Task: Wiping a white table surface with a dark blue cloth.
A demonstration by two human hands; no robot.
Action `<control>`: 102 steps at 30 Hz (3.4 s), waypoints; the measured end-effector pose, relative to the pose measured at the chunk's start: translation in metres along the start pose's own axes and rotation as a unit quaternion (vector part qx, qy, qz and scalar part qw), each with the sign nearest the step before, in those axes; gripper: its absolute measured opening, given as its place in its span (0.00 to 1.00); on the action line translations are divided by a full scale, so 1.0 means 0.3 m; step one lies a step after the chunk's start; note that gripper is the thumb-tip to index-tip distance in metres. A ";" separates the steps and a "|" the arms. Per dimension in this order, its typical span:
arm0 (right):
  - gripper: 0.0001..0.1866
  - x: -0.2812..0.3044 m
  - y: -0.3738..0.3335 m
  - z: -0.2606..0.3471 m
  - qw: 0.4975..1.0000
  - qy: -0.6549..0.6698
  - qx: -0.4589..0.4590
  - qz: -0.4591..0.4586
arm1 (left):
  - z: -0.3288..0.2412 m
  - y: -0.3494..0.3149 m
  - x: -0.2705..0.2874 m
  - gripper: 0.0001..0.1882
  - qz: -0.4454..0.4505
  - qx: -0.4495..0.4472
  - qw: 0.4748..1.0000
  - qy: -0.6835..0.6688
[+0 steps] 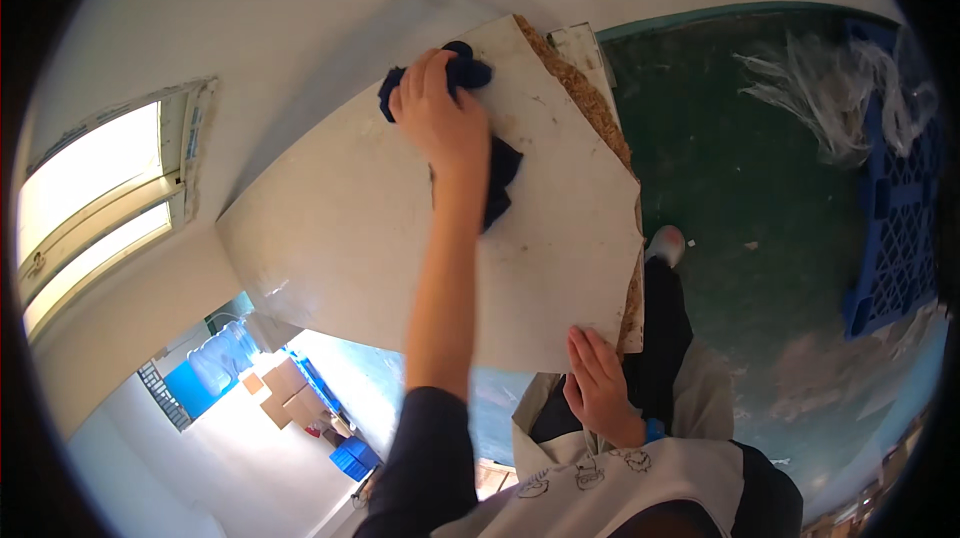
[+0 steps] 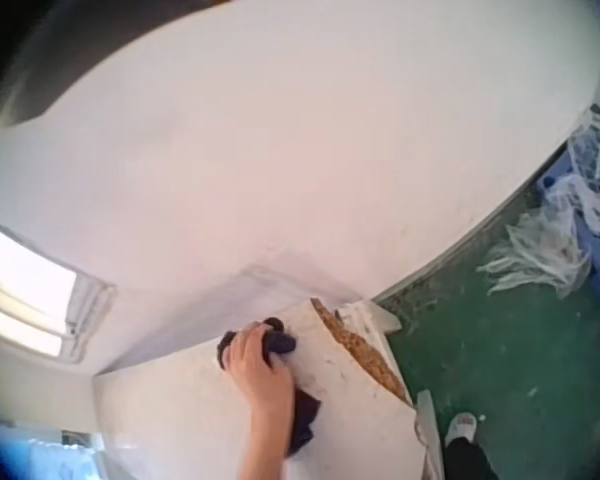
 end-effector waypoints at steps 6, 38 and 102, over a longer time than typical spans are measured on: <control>0.28 -0.004 -0.006 -0.007 1.000 0.004 0.001 -0.004 | -0.068 0.037 0.017 0.21 0.084 -0.137 0.976 -0.144; 0.26 -0.030 -0.020 -0.006 0.998 -0.021 0.007 -0.051 | -0.108 0.087 -0.025 0.19 0.004 -0.129 0.984 -0.120; 0.25 -0.037 -0.009 -0.029 0.999 0.015 0.004 -0.050 | -0.182 -0.111 0.046 0.25 0.051 -0.113 0.992 -0.020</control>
Point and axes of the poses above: each hand's wrist, its own y-axis towards the middle knuckle, its own x-axis out of the back of the hand, z = x × y, the point moved 5 cm from there along y, towards the middle knuckle, and after that the axes turned 5 degrees about -x, right-handed, at the moved point
